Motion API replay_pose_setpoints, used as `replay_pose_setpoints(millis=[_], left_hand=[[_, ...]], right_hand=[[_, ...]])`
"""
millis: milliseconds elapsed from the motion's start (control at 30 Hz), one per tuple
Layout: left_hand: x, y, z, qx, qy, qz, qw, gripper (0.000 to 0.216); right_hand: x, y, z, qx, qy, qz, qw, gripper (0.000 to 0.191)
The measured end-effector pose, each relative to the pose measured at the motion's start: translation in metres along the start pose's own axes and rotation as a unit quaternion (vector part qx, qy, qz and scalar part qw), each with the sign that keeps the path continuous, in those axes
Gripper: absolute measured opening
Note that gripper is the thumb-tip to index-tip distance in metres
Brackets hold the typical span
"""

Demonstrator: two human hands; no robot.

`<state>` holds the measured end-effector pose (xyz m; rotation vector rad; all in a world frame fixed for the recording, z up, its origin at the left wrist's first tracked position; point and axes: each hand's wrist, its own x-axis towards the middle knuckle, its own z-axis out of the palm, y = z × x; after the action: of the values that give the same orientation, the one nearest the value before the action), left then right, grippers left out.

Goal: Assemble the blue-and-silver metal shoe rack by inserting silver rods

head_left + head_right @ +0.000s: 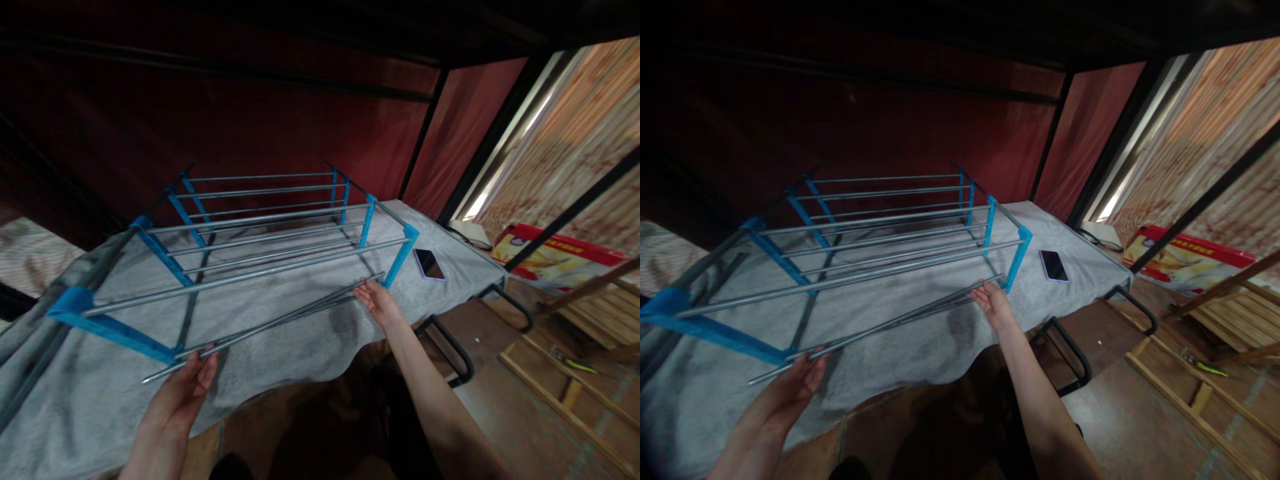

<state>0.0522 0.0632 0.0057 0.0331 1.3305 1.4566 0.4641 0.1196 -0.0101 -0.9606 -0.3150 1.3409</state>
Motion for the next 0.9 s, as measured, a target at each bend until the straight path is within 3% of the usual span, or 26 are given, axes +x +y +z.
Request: replay_pose_setpoints(millis=[900], left_hand=[[-0.019, 0.000, 0.013, 0.021, 0.007, 0.033, 0.999, 0.028]], right_hand=[[-0.002, 0.011, 0.003, -0.006, -0.019, -0.025, 0.999, 0.013]])
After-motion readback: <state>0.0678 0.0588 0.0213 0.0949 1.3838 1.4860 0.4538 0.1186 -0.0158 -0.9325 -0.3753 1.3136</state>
